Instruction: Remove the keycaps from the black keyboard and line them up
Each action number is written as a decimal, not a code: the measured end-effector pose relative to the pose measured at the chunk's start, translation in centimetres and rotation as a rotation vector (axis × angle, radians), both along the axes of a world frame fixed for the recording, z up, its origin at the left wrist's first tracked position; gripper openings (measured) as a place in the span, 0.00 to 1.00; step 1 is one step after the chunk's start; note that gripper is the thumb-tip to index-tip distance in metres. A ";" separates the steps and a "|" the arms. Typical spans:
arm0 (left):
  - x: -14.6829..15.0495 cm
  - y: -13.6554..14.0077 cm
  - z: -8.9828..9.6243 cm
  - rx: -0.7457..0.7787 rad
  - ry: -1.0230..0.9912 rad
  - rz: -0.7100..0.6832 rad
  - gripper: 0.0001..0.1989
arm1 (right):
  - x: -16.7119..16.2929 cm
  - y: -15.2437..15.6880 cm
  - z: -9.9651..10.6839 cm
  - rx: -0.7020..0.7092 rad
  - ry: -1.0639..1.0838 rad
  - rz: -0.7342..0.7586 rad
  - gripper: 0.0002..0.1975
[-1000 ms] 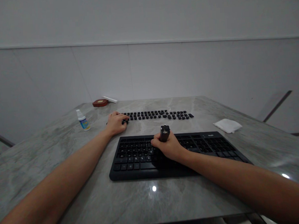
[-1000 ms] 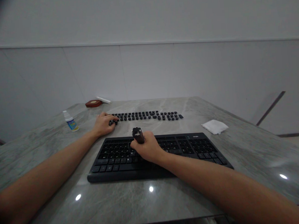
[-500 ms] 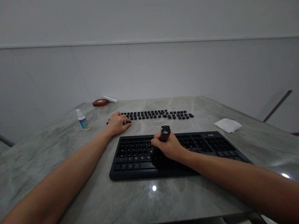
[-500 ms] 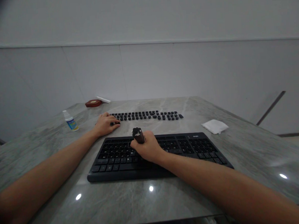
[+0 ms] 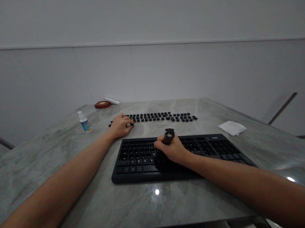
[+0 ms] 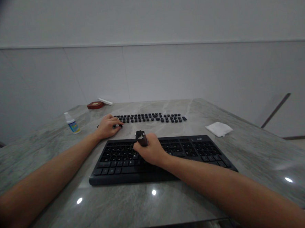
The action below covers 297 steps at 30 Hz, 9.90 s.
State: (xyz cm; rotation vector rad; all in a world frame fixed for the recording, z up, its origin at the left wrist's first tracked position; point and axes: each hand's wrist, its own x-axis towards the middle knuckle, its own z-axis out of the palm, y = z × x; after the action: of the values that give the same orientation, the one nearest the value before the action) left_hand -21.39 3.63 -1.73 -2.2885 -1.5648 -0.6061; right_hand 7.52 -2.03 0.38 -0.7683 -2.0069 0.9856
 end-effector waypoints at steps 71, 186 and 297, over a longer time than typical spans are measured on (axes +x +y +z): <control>-0.2 0.1 -0.2 0.020 -0.016 0.238 0.20 | 0.1 -0.2 0.2 -0.002 -0.023 0.014 0.18; 9.1 -12.6 3.6 -0.290 -0.209 -0.661 0.13 | 2.3 -0.9 2.9 1.004 -0.862 0.470 0.28; 9.4 -12.6 4.1 -0.382 -0.043 -0.629 0.21 | 2.0 -0.6 0.3 -0.088 -0.270 0.040 0.10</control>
State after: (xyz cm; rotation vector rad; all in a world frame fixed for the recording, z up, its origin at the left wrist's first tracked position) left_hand -12.01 -8.96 2.35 -3.1055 -1.0170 -0.5255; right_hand 9.54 -2.66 0.72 -0.9548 -2.2274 1.0451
